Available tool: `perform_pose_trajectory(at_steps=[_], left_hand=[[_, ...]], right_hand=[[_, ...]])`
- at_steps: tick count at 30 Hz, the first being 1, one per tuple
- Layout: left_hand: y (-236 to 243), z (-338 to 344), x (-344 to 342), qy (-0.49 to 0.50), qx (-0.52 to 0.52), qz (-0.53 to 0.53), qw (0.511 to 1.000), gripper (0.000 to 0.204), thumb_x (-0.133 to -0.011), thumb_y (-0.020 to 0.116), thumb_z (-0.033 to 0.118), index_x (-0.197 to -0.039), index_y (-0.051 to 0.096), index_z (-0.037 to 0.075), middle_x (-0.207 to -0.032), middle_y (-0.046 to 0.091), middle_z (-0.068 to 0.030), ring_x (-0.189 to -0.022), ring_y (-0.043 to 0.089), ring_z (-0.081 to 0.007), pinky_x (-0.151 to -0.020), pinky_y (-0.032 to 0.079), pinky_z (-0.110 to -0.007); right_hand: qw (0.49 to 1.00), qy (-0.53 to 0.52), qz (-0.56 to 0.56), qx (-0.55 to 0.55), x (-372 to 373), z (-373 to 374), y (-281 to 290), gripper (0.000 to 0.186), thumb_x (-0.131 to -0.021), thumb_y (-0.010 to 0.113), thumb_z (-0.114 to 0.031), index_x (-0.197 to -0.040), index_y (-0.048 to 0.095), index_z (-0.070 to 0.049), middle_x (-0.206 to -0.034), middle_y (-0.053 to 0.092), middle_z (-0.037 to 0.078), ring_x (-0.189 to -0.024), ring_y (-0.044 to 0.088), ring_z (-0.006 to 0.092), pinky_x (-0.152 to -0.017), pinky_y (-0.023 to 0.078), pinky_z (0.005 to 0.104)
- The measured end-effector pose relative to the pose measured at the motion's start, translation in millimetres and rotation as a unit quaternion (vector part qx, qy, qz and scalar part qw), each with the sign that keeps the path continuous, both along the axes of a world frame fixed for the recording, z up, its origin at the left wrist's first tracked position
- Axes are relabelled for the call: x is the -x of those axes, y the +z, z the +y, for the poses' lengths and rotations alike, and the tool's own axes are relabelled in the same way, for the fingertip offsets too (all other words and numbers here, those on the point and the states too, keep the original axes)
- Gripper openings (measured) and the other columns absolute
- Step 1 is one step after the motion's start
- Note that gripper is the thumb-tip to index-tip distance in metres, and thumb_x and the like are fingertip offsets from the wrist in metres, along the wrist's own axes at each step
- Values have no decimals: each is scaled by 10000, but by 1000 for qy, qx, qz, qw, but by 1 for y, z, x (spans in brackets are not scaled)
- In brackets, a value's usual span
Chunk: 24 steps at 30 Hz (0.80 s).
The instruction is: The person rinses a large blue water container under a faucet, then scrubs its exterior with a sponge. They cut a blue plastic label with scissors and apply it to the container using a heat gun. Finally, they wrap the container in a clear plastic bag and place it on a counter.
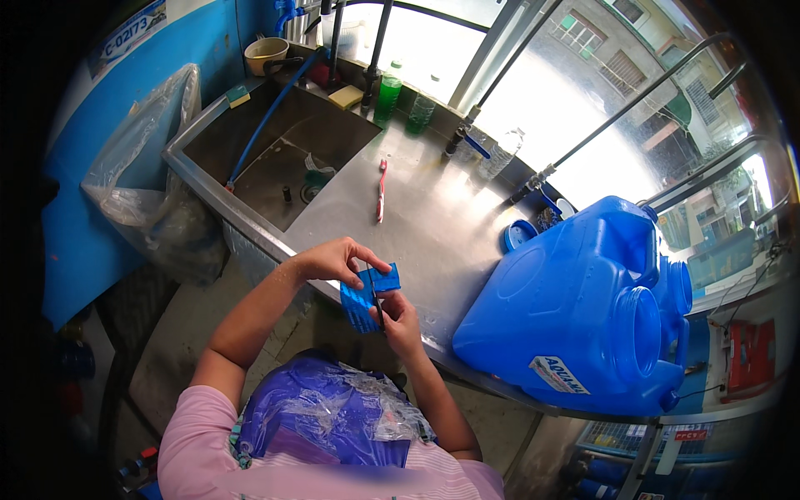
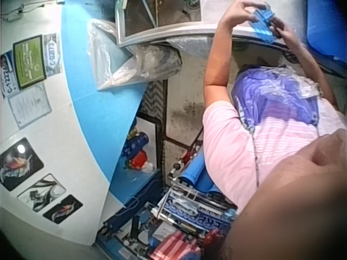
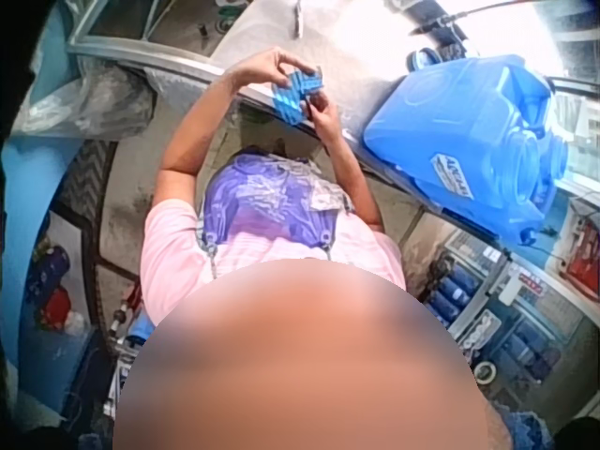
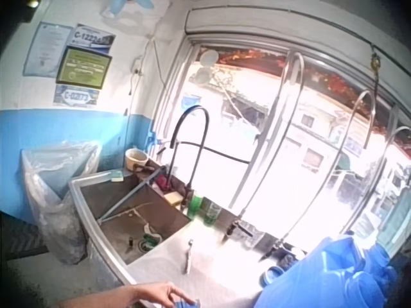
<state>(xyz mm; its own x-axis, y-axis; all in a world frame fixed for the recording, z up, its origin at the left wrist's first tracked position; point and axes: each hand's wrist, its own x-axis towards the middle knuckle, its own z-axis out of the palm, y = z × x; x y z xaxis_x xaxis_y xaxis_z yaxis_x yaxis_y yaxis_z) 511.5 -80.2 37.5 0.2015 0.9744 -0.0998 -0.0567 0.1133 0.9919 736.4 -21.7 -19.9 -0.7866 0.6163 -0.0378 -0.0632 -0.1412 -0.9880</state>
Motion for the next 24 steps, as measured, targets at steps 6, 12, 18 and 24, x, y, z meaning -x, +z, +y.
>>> perform_pose_trajectory(at_steps=[6, 12, 18, 24], left_hand=[[-4, 0, 2, -7, 21, 20, 1000, 723, -614, 735, -21, -1314, 590, 85, -1152, 666, -50, -669, 581, -48, -667, 518, -224], [-17, -10, 35, 97, 5, -18, 995, 791, -590, 773, 8, -1346, 552, 76, -1296, 571, -56, -701, 560, -52, -689, 526, -228], [-18, -33, 43, 156, 14, -34, 987, 763, -597, 730, -43, -1334, 561, 61, -1312, 556, -40, -640, 466, -24, -658, 478, -188], [-9, -36, 19, 129, 10, -57, 990, 750, -587, 688, 57, -1326, 564, 40, -1207, 562, 12, -665, 414, -23, -664, 427, -174]], right_hand=[[999, 14, -45, -17, -2, 4, 0, 289, -836, 739, -125, -1052, 570, -36, -703, 568, -44, -619, 484, 27, -558, 359, 207], [942, -14, -260, -212, 0, 34, -9, 280, -765, 798, -173, -930, 602, -60, -657, 606, 51, -574, 546, 113, -550, 418, 271], [790, -124, -337, -497, 47, 117, -44, 133, -791, 721, -167, -826, 668, -50, -870, 617, 140, -779, 642, 315, -700, 508, 423], [804, -51, -330, -493, 77, 119, -27, 182, -856, 619, -159, -994, 698, -71, -958, 608, 163, -873, 640, 320, -773, 515, 420]])
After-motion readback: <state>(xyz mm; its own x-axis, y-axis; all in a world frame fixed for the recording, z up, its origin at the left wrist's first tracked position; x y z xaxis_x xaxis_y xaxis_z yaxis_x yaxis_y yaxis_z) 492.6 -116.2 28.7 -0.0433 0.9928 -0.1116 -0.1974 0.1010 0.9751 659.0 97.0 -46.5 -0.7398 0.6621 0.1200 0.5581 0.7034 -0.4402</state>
